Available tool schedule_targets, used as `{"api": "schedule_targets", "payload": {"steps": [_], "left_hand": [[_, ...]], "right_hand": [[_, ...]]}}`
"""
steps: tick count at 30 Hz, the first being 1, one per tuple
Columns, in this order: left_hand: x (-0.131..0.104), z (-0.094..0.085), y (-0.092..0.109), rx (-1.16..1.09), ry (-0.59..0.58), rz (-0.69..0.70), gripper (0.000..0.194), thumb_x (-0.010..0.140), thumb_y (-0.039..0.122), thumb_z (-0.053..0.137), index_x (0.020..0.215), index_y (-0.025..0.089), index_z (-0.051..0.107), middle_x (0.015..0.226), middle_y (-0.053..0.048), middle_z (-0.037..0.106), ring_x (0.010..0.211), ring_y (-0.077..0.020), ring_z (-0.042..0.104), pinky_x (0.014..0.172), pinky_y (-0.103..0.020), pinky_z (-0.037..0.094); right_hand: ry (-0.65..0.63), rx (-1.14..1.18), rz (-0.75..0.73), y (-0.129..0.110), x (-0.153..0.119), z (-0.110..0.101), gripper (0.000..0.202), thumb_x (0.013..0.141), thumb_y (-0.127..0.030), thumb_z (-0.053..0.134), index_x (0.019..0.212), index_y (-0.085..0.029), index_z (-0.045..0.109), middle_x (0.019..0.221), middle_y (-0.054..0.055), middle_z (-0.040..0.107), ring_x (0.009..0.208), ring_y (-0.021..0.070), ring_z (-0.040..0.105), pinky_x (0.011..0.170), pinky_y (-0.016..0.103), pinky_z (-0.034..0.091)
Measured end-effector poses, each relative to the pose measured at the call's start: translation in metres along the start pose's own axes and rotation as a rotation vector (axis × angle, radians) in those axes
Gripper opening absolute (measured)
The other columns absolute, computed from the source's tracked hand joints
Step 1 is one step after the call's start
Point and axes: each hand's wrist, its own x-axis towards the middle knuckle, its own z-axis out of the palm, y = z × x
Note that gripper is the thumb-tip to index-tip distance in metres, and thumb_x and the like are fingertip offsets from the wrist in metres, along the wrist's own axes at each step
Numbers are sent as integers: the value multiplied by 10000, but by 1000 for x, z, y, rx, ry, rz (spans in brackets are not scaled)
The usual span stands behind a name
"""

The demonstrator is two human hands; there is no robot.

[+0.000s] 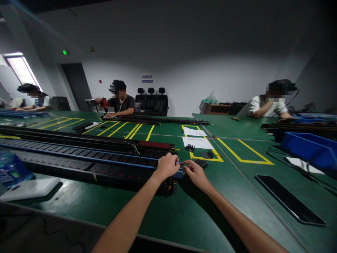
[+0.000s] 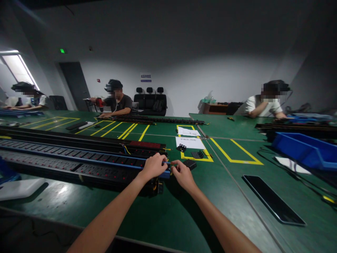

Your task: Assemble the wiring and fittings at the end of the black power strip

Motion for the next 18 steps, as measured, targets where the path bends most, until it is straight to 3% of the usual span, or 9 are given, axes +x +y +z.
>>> {"api": "schedule_targets", "payload": {"steps": [18], "left_hand": [[0, -1, 0, 7, 0, 2, 224, 850, 339, 531, 1022, 291, 667, 1036, -48, 647, 926, -253, 680, 818, -363, 530]], "right_hand": [[7, 0, 9, -4, 0, -1, 341, 856, -405, 492, 1046, -188, 674, 620, -22, 550, 584, 173, 541, 558, 256, 369]]}}
